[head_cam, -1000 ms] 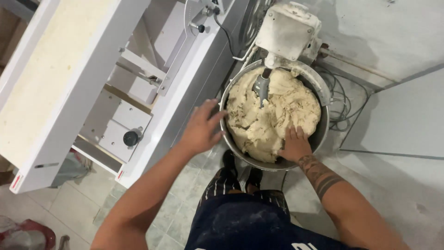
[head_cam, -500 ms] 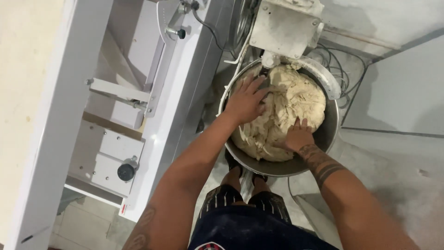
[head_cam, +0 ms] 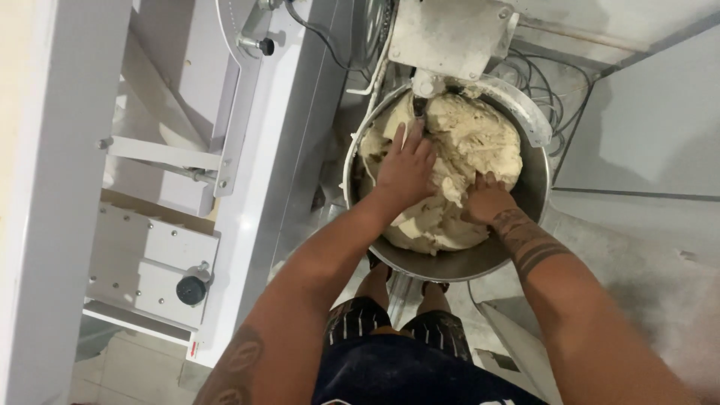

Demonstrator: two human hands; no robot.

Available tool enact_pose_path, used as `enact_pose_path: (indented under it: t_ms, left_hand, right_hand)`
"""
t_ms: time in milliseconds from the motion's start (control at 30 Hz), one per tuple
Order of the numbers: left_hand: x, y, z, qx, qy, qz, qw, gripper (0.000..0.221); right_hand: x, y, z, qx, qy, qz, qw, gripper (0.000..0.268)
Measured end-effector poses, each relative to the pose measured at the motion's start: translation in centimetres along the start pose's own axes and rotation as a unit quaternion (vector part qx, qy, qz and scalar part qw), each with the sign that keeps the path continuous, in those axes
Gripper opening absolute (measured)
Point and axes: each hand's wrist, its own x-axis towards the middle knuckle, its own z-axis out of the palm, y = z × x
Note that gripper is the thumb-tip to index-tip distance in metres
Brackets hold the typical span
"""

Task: Kneading dough in an industrial mixer bowl and then carrying baking trays to a workstation

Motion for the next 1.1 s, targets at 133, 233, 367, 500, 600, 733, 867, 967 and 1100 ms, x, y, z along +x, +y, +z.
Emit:
enact_pose_path:
  t_ms: [133, 233, 367, 500, 600, 733, 867, 967, 1100]
  left_hand:
    - [2.1, 0.4, 2.5, 0.096, -0.031, 0.026, 0.995, 0.058]
    - [5.4, 1.0, 6.6, 0.040, 0.001, 0.057, 0.998, 0.084]
    - [5.4, 2.2, 7.6, 0.029, -0.030, 0.075, 0.996, 0.059]
    - [1.9, 4.3, 7.0, 0.051, -0.098, 0.067, 0.992, 0.027]
    - [0.5, 4.3, 5.9, 0.086, -0.121, 0.060, 0.987, 0.027]
    - [-2.9, 5.4, 0.2, 0.052, -0.184, 0.051, 0.980, 0.045]
    - [-4.2, 8.1, 4.1, -0.043, -0.048, 0.014, 0.998, 0.065]
    - [-7.4, 9.6, 1.9, 0.117, -0.113, -0.025, 0.986, 0.056]
    - [-11.9, 9.0, -0.9, 0.051, -0.217, 0.025, 0.974, 0.070]
  right_hand:
    - [4.4, 4.6, 4.1, 0.052, 0.107, -0.114, 0.986, 0.068]
    - [7.0, 7.4, 8.5, 0.087, 0.178, -0.201, 0.959, 0.068]
    - [7.2, 7.5, 6.0, -0.105, 0.235, -0.203, 0.945, 0.035]
    - [6.3, 8.6, 5.4, 0.115, 0.130, -0.226, 0.959, 0.033]
    - [3.8, 6.5, 2.8, 0.350, 0.087, -0.127, 0.924, 0.032]
    - [-5.1, -1.8, -1.5, 0.553, 0.201, 0.022, 0.809, 0.029]
    - [-7.2, -9.5, -7.7, 0.527, 0.212, -0.033, 0.822, 0.035]
    - [-3.1, -13.4, -9.2, 0.589, 0.228, -0.195, 0.750, 0.073]
    - [0.2, -17.2, -6.4, 0.376, 0.241, -0.167, 0.879, 0.116]
